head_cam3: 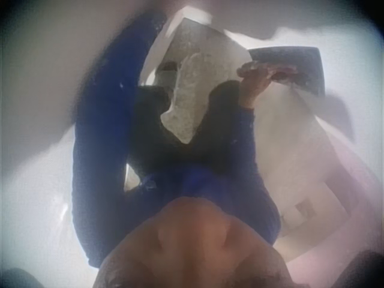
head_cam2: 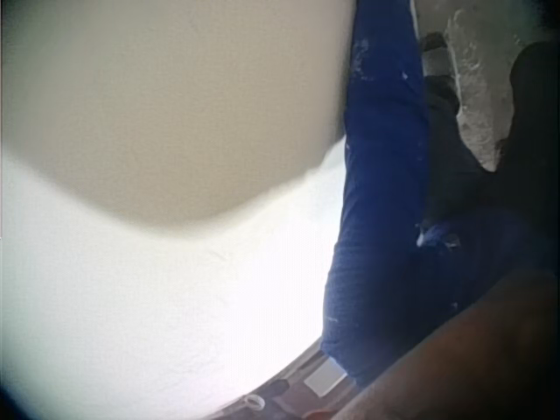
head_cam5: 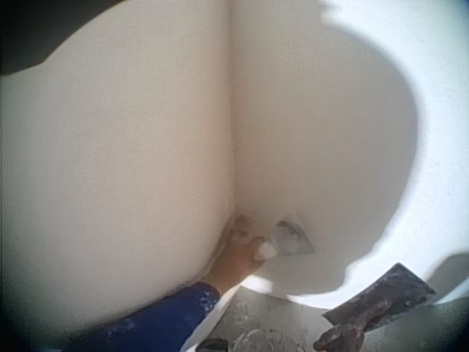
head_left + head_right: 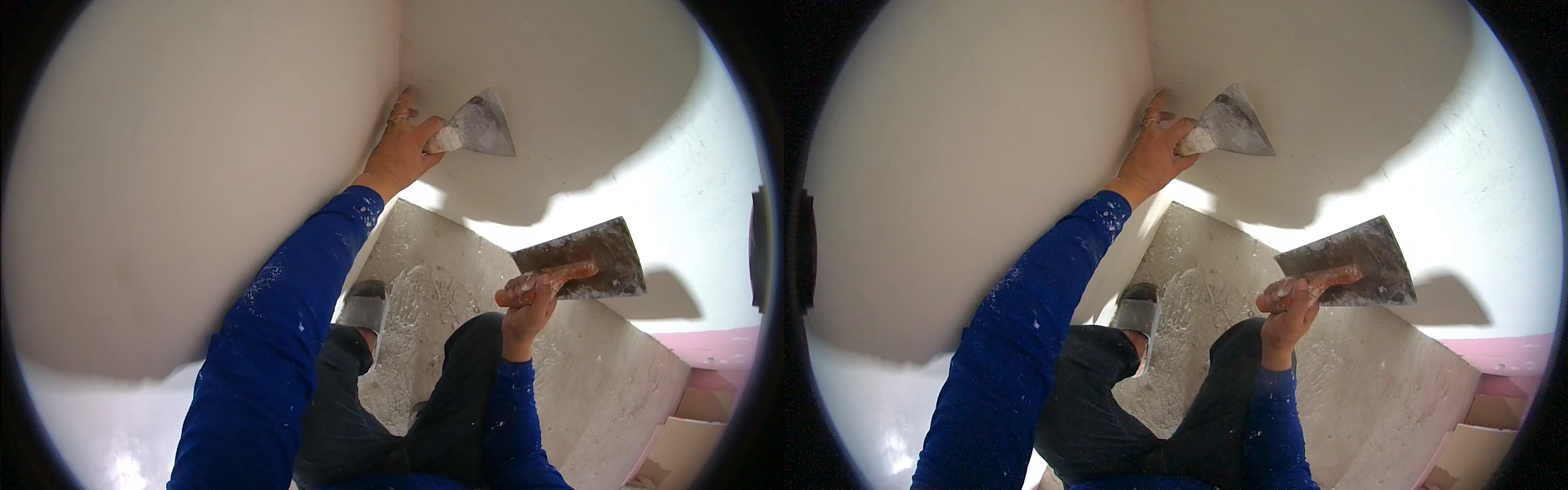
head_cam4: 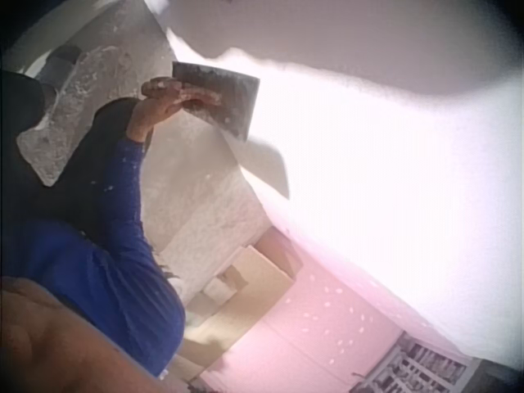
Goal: The person applies plaster to a wall using a trowel and a smaller scraper. They repeatedly scoop plaster from a bag on the floor and spread it onto the wall surface, smoothing it with the trowel.
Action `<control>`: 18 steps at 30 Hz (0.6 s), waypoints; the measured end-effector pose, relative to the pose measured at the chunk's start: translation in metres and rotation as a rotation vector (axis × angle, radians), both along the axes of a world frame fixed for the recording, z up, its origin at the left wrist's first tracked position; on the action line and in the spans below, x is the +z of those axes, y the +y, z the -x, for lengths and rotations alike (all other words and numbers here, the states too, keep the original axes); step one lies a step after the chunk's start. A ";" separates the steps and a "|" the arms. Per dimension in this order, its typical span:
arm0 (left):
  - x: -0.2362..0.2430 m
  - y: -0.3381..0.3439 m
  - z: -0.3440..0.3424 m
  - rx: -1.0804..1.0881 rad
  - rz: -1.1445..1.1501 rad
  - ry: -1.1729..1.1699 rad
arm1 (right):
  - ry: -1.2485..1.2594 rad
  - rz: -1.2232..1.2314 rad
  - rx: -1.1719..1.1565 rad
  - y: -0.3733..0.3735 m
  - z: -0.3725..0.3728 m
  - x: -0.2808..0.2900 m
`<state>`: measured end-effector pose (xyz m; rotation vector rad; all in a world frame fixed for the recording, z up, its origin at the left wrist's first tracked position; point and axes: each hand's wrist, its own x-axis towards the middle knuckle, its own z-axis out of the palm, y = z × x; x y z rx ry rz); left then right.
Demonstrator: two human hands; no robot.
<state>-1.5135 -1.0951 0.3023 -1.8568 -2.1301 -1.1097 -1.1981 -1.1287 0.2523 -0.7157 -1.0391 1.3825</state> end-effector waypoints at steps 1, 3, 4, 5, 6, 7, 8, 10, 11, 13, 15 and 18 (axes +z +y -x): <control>0.001 0.000 -0.002 -0.004 -0.009 0.012 | 0.005 0.008 0.002 0.001 -0.002 0.000; 0.003 0.001 -0.005 -0.006 -0.009 0.034 | 0.012 0.011 0.004 0.002 -0.005 0.000; 0.004 0.001 -0.006 -0.016 -0.017 0.017 | 0.019 0.022 0.006 0.002 -0.007 0.000; 0.005 0.001 -0.008 -0.019 -0.013 -0.002 | 0.025 0.034 0.009 0.002 -0.009 0.000; 0.007 0.001 -0.010 -0.023 0.008 -0.026 | 0.032 0.030 0.012 0.003 -0.011 0.000; 0.008 0.001 -0.012 -0.022 -0.001 -0.022 | 0.033 0.047 0.014 0.003 -0.013 0.000; 0.009 0.001 -0.014 -0.021 0.007 -0.023 | 0.034 0.048 0.017 0.004 -0.015 0.001; 0.011 0.002 -0.018 -0.014 0.006 -0.017 | 0.033 0.036 0.028 0.005 -0.018 0.002; 0.012 0.002 -0.021 -0.008 -0.002 -0.011 | 0.030 0.024 0.037 0.005 -0.020 0.003; 0.013 0.003 -0.025 -0.002 -0.015 0.001 | 0.026 0.017 0.045 0.006 -0.023 0.005; 0.014 0.004 -0.028 0.001 -0.010 0.005 | 0.026 0.019 0.048 0.006 -0.026 0.007; 0.016 0.007 -0.032 -0.008 -0.035 -0.008 | 0.021 0.019 0.042 0.007 -0.031 0.008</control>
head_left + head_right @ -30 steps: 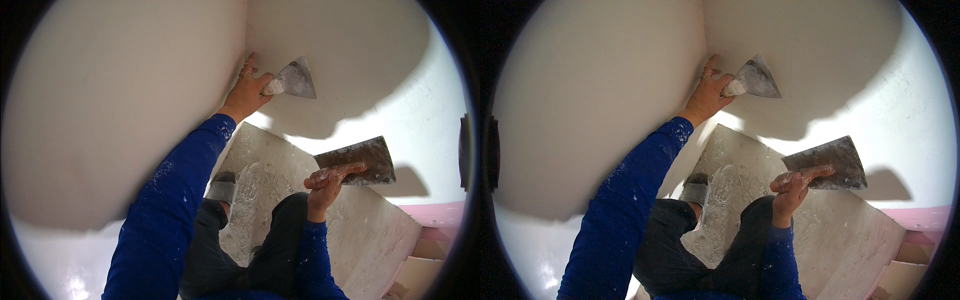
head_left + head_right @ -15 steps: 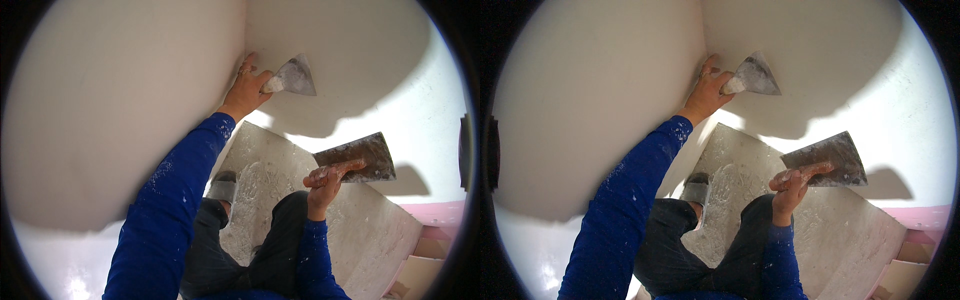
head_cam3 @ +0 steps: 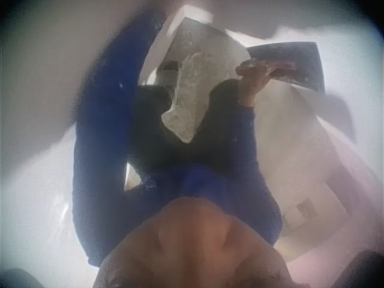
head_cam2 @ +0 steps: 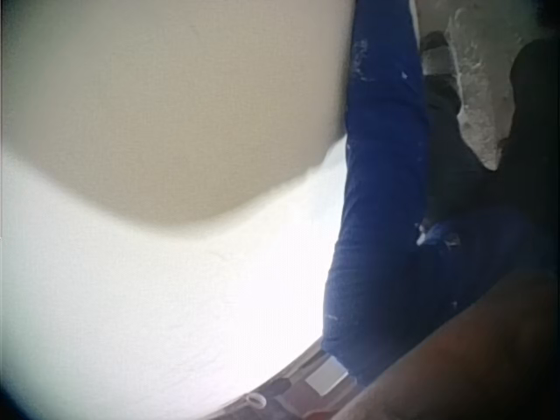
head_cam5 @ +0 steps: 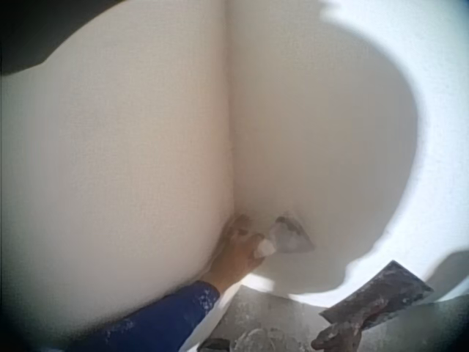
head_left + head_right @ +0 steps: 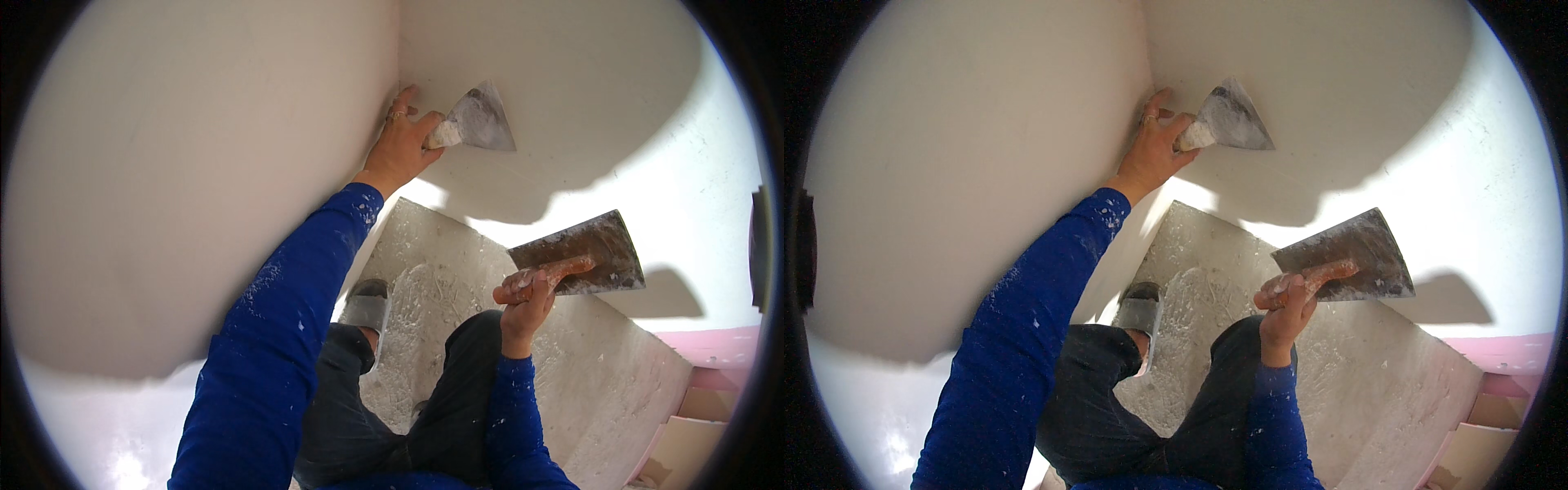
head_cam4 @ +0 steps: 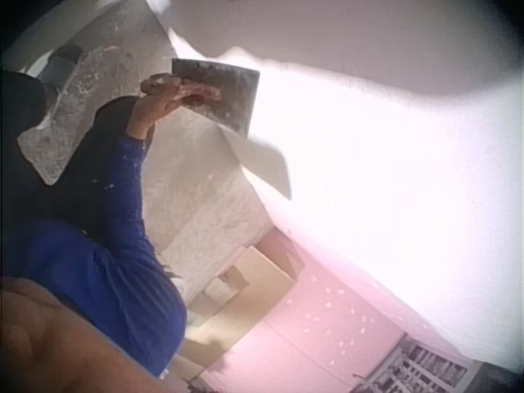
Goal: The person applies plaster to a wall using a trowel and a smaller scraper. They repeatedly scoop plaster from a bag on the floor and spread it onto the wall surface, smoothing it with the trowel.
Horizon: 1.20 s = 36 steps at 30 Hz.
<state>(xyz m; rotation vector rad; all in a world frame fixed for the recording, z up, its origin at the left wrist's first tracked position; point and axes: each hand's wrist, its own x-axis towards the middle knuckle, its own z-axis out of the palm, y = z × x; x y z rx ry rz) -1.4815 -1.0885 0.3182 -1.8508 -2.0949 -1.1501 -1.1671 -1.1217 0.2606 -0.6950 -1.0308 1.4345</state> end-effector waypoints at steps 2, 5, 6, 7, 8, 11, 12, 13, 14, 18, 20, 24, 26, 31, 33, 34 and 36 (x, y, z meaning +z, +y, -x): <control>0.001 0.001 -0.003 -0.014 0.011 -0.016 | 0.001 0.001 0.001 0.001 -0.003 0.001; 0.002 0.001 -0.008 -0.018 0.041 -0.018 | 0.000 -0.004 0.002 0.003 -0.008 0.002; 0.002 0.000 -0.011 -0.013 0.057 -0.013 | -0.004 -0.017 0.006 0.004 -0.010 0.002; 0.002 -0.001 -0.013 -0.020 0.054 -0.003 | -0.003 -0.004 0.009 0.005 -0.011 0.003; 0.002 -0.001 -0.015 -0.022 0.056 0.007 | -0.003 -0.004 0.016 0.006 -0.013 0.003; 0.001 -0.002 -0.022 -0.021 0.093 0.040 | -0.001 -0.009 0.019 0.007 -0.019 0.004; 0.001 -0.002 -0.024 -0.013 0.121 0.062 | -0.001 -0.019 0.017 0.008 -0.021 0.005; 0.000 -0.001 -0.025 -0.016 0.103 0.064 | -0.001 -0.008 0.011 0.008 -0.022 0.005; 0.000 0.000 -0.027 -0.013 0.095 0.077 | -0.001 -0.005 0.005 0.009 -0.024 0.005; 0.001 0.004 -0.034 0.000 0.096 0.109 | 0.035 -0.012 0.016 0.012 -0.031 0.006; 0.001 0.005 -0.038 -0.006 0.094 0.086 | 0.028 -0.001 0.009 0.013 -0.034 0.006; 0.004 0.006 -0.045 -0.026 0.116 0.073 | 0.011 -0.028 0.015 0.014 -0.041 0.009; 0.005 0.006 -0.048 -0.023 0.126 0.068 | 0.008 -0.018 0.012 0.014 -0.044 0.010; 0.005 0.008 -0.056 -0.045 0.079 0.089 | 0.006 -0.021 0.006 0.016 -0.052 0.012; 0.005 0.009 -0.059 -0.048 0.073 0.147 | 0.012 -0.009 -0.002 0.017 -0.056 0.013; 0.004 0.010 -0.061 -0.043 0.073 0.139 | 0.011 -0.004 0.002 0.018 -0.058 0.013; 0.004 0.013 -0.064 -0.017 0.127 0.128 | 0.015 -0.005 0.011 0.019 -0.061 0.014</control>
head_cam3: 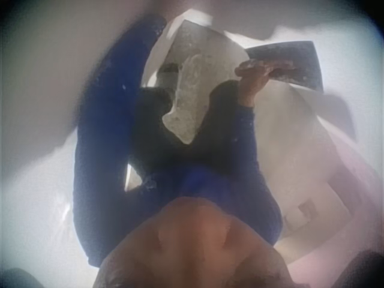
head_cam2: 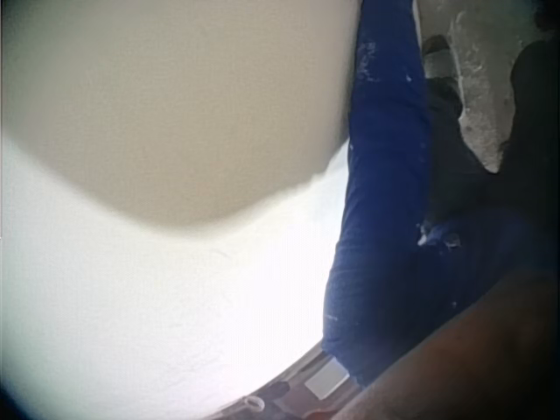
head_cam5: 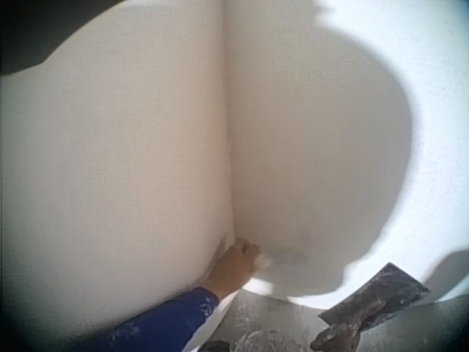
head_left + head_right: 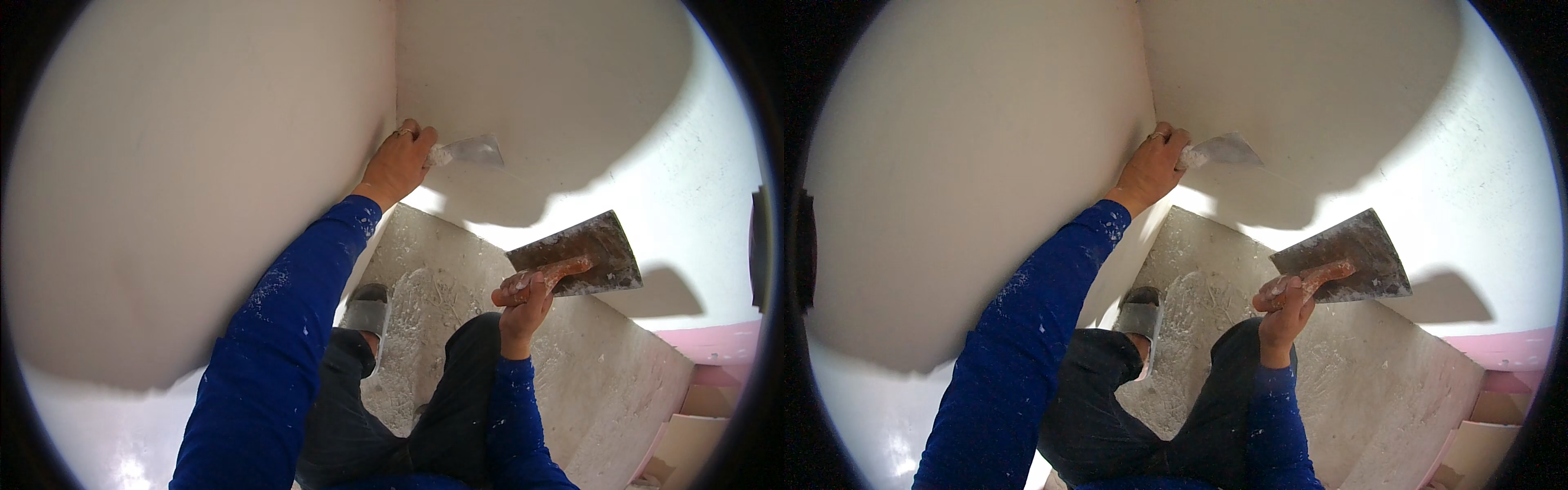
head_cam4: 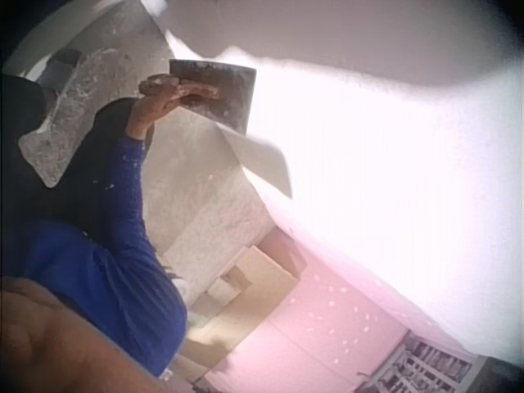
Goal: The person applies plaster to a wall using a trowel and a smaller scraper. They repeatedly scoop plaster from a bag on the floor and spread it onto the wall surface, smoothing it with the trowel.
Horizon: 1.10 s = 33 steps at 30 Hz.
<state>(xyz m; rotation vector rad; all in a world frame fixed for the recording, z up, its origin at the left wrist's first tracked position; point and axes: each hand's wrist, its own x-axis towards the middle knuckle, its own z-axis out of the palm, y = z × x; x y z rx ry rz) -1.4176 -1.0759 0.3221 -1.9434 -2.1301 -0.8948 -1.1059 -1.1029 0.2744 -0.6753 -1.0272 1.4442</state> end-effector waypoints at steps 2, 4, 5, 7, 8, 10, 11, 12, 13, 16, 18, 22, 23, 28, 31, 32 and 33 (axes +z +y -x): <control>0.000 0.002 -0.003 -0.001 0.004 -0.009 | -0.008 0.008 -0.011 0.001 -0.004 0.000; 0.002 0.004 -0.007 -0.001 0.016 -0.007 | -0.005 0.001 -0.010 0.002 -0.007 0.000; 0.003 0.004 -0.009 -0.001 0.026 -0.002 | -0.002 -0.003 -0.004 0.003 -0.009 0.000; 0.005 0.005 -0.013 -0.011 -0.029 0.035 | 0.000 -0.014 0.004 0.004 -0.013 0.000; 0.007 0.005 -0.016 -0.021 -0.095 0.066 | -0.001 -0.019 0.006 0.005 -0.015 0.000; 0.009 0.005 -0.021 -0.017 -0.136 0.097 | -0.005 -0.021 0.000 0.006 -0.018 -0.001; 0.010 0.004 -0.024 -0.004 -0.110 0.097 | -0.009 -0.018 -0.008 0.007 -0.020 -0.001; 0.011 0.005 -0.026 0.012 -0.080 0.100 | -0.012 -0.015 -0.016 0.007 -0.022 -0.001; 0.012 0.005 -0.028 0.010 -0.079 0.085 | -0.012 -0.016 -0.010 0.008 -0.024 -0.001; 0.014 0.006 -0.033 0.004 -0.058 0.049 | -0.005 -0.013 0.003 0.009 -0.029 0.001; 0.015 0.008 -0.036 0.002 -0.018 0.034 | 0.009 -0.003 0.008 0.010 -0.032 0.003; 0.016 0.012 -0.043 -0.002 -0.023 0.042 | -0.004 0.015 0.010 0.011 -0.039 0.006; 0.016 0.012 -0.045 0.011 -0.028 0.067 | -0.001 0.010 0.011 0.012 -0.041 0.007; 0.015 0.013 -0.052 -0.019 0.013 0.040 | 0.011 0.003 0.007 0.015 -0.048 0.009; 0.013 0.015 -0.055 -0.033 -0.054 0.062 | -0.004 0.014 -0.008 0.016 -0.052 0.010; 0.013 0.015 -0.057 -0.031 -0.055 0.082 | -0.021 0.019 -0.007 0.016 -0.054 0.011; 0.012 0.016 -0.059 -0.022 -0.040 0.105 | -0.037 0.026 -0.006 0.016 -0.056 0.011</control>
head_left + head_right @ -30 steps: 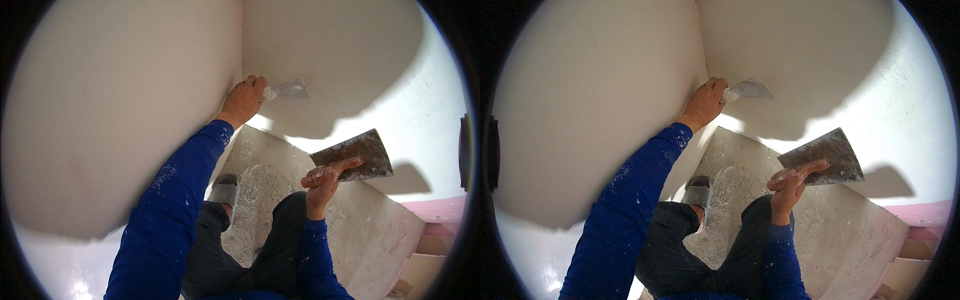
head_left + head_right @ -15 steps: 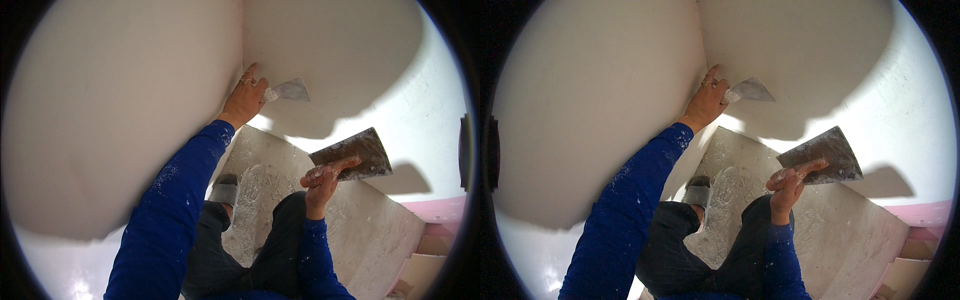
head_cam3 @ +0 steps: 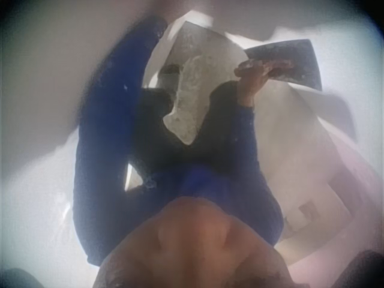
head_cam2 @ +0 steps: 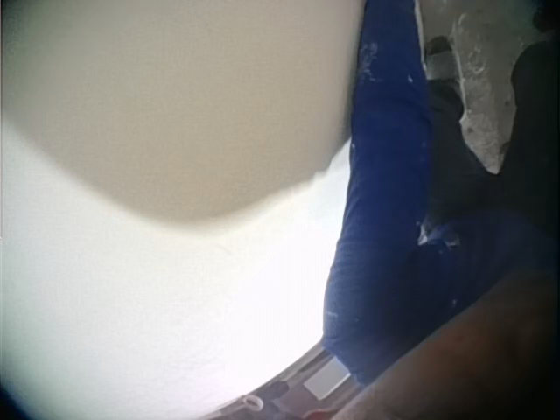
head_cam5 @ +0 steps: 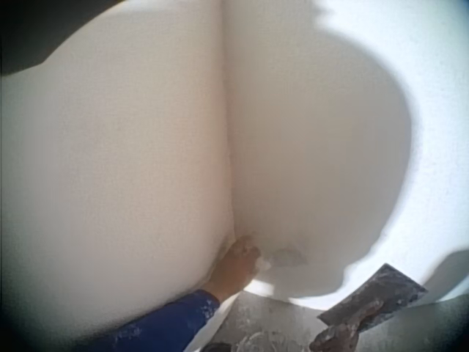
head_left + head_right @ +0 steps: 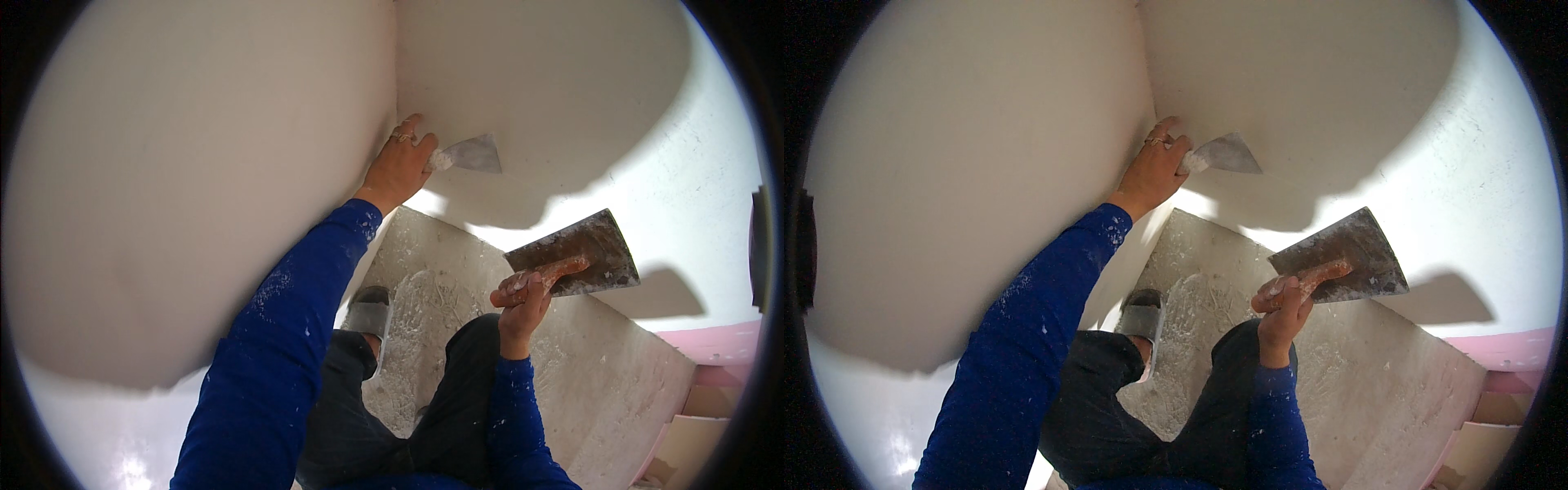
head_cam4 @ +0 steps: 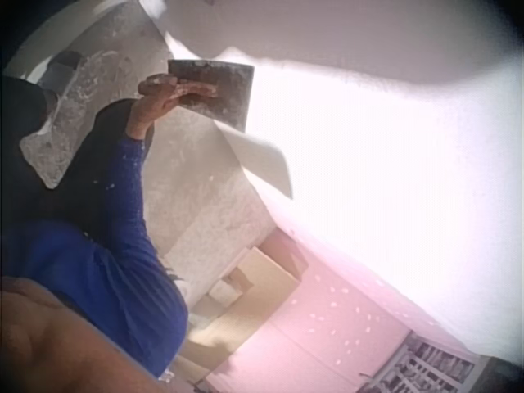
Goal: The person applies plaster to a wall using a trowel and a smaller scraper. They repeatedly scoop plaster from a bag on the floor and spread it onto the wall surface, smoothing it with the trowel.
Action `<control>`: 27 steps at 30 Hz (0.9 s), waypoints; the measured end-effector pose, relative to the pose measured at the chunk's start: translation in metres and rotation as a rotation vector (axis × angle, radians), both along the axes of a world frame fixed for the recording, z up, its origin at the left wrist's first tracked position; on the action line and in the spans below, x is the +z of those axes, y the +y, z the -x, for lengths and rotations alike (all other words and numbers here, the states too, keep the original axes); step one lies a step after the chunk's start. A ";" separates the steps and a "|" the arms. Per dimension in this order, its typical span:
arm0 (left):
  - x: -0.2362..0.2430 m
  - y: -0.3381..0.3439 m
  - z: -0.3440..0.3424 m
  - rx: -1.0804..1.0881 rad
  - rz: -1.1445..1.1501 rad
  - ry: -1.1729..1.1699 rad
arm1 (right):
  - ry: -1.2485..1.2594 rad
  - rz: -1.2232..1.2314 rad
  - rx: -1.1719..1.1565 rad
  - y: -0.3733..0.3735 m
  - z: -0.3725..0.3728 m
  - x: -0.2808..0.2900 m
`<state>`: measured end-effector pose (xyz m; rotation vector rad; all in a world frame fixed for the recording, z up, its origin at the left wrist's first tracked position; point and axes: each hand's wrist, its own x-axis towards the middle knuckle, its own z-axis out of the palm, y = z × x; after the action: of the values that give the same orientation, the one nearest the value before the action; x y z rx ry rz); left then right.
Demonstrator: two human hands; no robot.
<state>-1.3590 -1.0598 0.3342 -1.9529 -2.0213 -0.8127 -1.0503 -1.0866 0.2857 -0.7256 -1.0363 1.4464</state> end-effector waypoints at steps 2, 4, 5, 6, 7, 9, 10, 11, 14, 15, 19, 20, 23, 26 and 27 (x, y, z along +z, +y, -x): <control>0.000 0.001 -0.004 -0.002 -0.008 -0.011 | 0.005 -0.009 -0.010 0.001 -0.003 0.001; 0.000 0.002 -0.008 -0.001 -0.013 -0.014 | 0.007 -0.013 -0.011 0.002 -0.007 0.002; 0.001 0.002 -0.010 -0.003 -0.022 -0.014 | 0.007 -0.012 -0.007 0.003 -0.009 0.002; 0.002 0.002 -0.012 0.004 -0.003 -0.016 | 0.008 -0.012 -0.003 0.003 -0.011 0.003; 0.003 0.002 -0.014 0.002 -0.016 -0.005 | 0.008 -0.011 -0.001 0.004 -0.013 0.003; 0.004 0.002 -0.018 0.015 0.014 0.011 | 0.008 -0.008 0.003 0.005 -0.016 0.003; 0.005 0.002 -0.020 0.013 0.022 0.000 | 0.012 -0.006 0.005 0.005 -0.017 0.003; 0.006 0.002 -0.022 0.012 0.030 -0.012 | 0.016 -0.004 0.007 0.006 -0.019 0.003; 0.008 0.002 -0.029 0.000 0.011 -0.009 | 0.024 -0.003 0.013 0.007 -0.025 0.004; 0.009 0.003 -0.031 -0.005 -0.002 -0.002 | 0.031 -0.020 0.040 0.008 -0.028 0.004; 0.013 0.006 -0.040 -0.017 0.050 -0.040 | 0.033 0.001 0.016 0.010 -0.035 0.003; 0.014 0.006 -0.043 -0.017 0.097 -0.049 | 0.047 0.019 0.021 0.011 -0.035 0.003; 0.013 -0.001 -0.050 -0.047 0.299 -0.086 | 0.043 -0.009 -0.035 0.015 -0.038 0.006; 0.015 -0.023 -0.063 -0.046 0.538 -0.056 | -0.013 -0.178 -0.189 0.026 -0.043 0.025; 0.016 -0.035 -0.069 -0.009 0.625 -0.019 | -0.064 -0.236 -0.254 0.030 -0.045 0.033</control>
<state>-1.2897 -1.0949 0.3503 -2.2482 -2.4897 -0.1970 -1.0057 -1.0568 0.3189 -0.7069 -1.0997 1.0693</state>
